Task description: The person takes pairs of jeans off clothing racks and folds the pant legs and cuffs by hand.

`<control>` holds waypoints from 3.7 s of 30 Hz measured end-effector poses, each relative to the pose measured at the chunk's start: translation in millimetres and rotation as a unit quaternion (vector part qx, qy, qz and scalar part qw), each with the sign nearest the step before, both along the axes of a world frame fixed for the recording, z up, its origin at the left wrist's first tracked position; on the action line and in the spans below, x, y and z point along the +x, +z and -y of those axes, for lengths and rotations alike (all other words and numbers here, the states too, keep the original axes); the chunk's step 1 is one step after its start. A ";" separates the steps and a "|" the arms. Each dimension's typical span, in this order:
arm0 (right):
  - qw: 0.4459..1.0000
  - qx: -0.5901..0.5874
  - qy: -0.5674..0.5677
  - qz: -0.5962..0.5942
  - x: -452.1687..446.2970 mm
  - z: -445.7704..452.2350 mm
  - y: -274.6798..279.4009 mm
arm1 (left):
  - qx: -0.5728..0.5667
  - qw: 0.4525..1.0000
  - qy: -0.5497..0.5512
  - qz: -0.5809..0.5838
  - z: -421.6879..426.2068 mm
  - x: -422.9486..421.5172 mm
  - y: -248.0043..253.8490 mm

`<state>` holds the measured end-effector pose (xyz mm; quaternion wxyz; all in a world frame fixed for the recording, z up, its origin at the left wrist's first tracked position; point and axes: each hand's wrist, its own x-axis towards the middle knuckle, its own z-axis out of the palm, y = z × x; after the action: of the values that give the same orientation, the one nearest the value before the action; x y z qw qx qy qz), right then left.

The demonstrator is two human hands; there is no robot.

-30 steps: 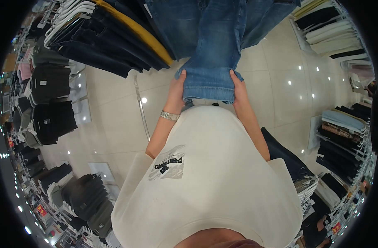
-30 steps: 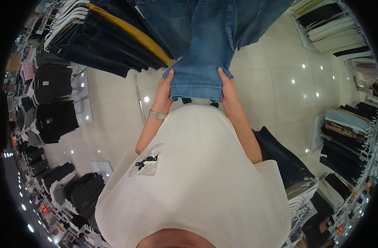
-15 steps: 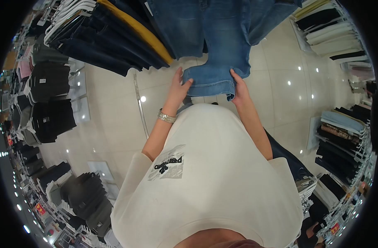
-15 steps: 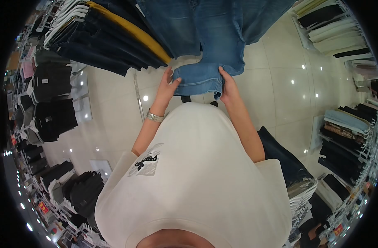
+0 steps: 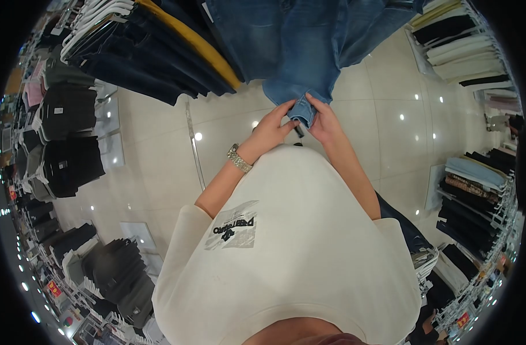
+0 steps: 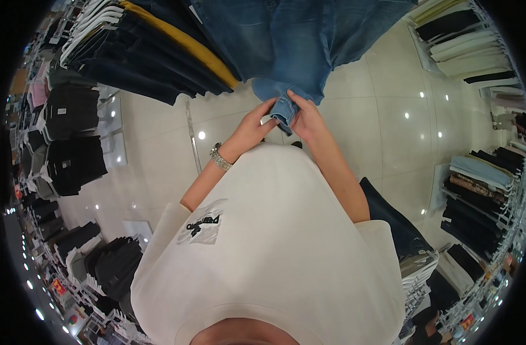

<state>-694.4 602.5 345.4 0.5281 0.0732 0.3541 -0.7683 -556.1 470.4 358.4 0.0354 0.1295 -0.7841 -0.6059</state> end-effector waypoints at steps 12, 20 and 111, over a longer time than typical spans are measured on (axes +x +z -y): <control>0.991 -0.024 -0.021 -0.133 1.7 -2.8 23.3 | 0.011 0.996 0.091 0.007 8.2 -7.8 -15.7; 0.900 0.139 0.099 -0.401 11.5 7.7 -4.6 | -0.135 0.989 0.016 -0.052 2.3 -7.7 -15.4; 0.959 0.088 -0.202 -0.178 -22.0 -18.2 -9.5 | 0.054 0.976 0.159 0.136 53.8 24.5 -98.1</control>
<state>-716.4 620.7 335.8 0.2821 0.0514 0.4864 -0.8254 -531.6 416.5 260.3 0.0173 0.3356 -0.7170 -0.6107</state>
